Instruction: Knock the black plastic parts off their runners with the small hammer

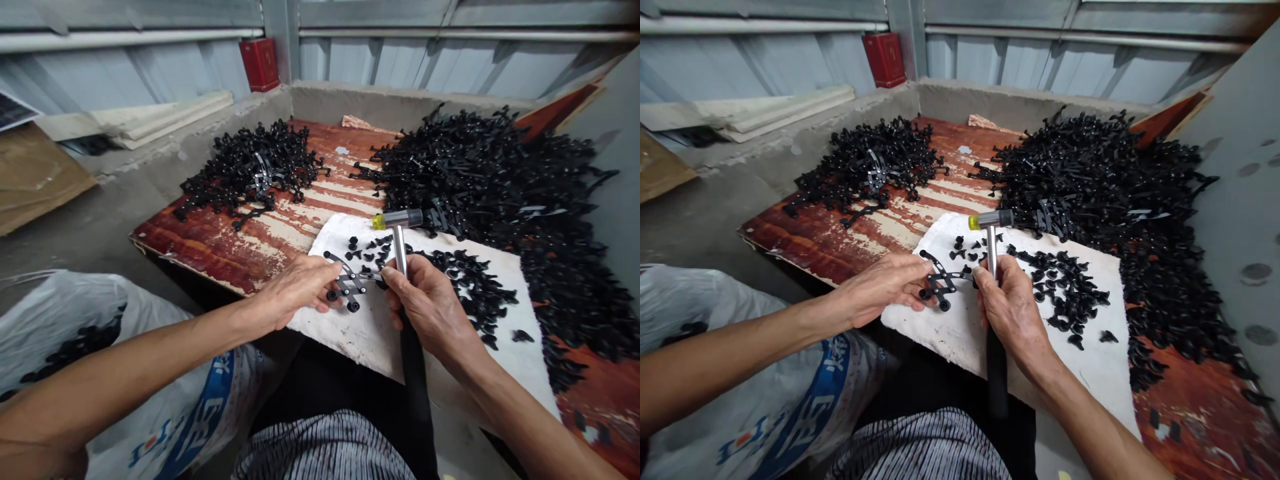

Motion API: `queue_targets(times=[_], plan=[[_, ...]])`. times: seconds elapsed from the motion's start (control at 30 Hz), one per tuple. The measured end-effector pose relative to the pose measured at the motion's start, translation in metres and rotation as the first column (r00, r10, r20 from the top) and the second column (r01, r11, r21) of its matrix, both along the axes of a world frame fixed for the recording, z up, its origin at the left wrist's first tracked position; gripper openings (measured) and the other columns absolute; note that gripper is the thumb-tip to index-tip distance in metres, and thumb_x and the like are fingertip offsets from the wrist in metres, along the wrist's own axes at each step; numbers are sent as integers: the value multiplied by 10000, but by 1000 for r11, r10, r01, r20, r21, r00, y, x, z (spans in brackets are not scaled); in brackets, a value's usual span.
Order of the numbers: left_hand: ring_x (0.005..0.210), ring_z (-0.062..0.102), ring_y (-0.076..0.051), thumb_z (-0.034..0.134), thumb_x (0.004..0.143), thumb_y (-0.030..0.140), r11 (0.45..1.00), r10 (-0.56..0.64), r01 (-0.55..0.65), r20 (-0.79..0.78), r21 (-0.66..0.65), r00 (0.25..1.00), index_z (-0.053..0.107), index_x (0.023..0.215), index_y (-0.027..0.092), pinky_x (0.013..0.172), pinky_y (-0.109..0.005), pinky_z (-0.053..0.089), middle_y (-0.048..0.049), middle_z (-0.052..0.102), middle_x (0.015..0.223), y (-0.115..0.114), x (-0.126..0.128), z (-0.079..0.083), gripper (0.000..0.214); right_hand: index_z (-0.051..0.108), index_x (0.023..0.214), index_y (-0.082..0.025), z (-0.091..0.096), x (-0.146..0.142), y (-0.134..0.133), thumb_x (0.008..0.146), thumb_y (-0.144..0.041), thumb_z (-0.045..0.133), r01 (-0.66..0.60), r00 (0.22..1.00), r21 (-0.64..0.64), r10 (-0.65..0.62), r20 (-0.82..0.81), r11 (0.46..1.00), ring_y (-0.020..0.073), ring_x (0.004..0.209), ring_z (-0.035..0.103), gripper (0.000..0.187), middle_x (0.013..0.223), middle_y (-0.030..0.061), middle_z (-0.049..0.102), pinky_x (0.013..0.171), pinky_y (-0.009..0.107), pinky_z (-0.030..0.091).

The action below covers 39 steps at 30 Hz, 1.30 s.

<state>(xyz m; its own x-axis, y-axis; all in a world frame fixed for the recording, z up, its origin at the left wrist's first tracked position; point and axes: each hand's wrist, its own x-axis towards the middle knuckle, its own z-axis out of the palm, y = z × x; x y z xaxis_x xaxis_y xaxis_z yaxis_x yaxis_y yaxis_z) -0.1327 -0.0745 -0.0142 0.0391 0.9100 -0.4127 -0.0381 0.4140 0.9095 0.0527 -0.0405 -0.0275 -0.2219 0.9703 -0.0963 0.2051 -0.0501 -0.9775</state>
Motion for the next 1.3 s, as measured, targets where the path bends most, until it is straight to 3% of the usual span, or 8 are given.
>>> queue_targets(times=[0.17,0.4,0.57,0.7,0.83,0.97,1.17,1.3], plan=[[512,549,-71,560,885,219,988,-95,116,-192,98,977,598,698,127,483,-181,380,-35,678,649,4,6,11,211,496,832,-227,7,-4,-5,817,-418,564,-91,993,-16,92,74,996,90,323,380,203,468,-96,439,299,216,321],[408,524,-58,485,911,92,995,-53,39,-156,-93,986,532,719,135,406,-176,393,-2,645,584,8,0,25,203,570,887,-215,13,10,1,834,-310,571,-205,954,-8,202,221,979,92,337,360,109,450,-92,418,325,220,238],[405,523,-61,478,923,120,989,-126,109,-178,-104,976,517,741,142,375,-172,401,9,635,586,10,-5,21,188,571,844,-226,14,7,1,829,-272,548,-255,934,2,246,261,967,96,351,345,54,447,-92,388,344,223,237],[404,502,-54,519,900,167,982,-189,185,-158,-39,969,526,735,148,328,-158,320,-3,639,625,10,-12,10,167,611,889,-211,11,5,-3,835,-301,546,-298,924,-6,290,249,954,91,364,359,123,503,-67,436,337,219,254],[355,406,-25,546,893,248,969,-239,245,-178,9,954,563,699,136,314,-160,251,-7,612,592,11,-19,1,224,595,1089,-203,8,10,-13,844,-400,582,-155,981,-22,157,112,988,96,403,423,314,656,-32,526,321,223,338],[379,435,-28,556,878,240,967,-246,253,-180,16,952,570,668,133,314,-158,268,-15,618,616,17,-20,-1,236,582,1057,-215,7,16,-31,791,-493,660,-23,999,-132,18,-40,991,99,421,432,393,674,-36,521,296,223,396],[391,471,-41,518,869,139,957,-283,291,-204,9,937,571,669,124,312,-155,271,-14,623,593,33,-11,2,208,613,1005,-230,-5,18,-52,701,-481,776,17,939,-292,-115,-324,956,84,435,410,427,683,-32,531,258,181,360],[396,478,-36,541,866,160,951,-300,310,-242,3,923,572,684,132,323,-141,262,-6,633,596,38,-9,1,187,622,1014,-229,-10,20,-54,696,-455,797,9,904,-334,-150,-401,943,72,437,403,427,684,-39,530,260,164,363]])
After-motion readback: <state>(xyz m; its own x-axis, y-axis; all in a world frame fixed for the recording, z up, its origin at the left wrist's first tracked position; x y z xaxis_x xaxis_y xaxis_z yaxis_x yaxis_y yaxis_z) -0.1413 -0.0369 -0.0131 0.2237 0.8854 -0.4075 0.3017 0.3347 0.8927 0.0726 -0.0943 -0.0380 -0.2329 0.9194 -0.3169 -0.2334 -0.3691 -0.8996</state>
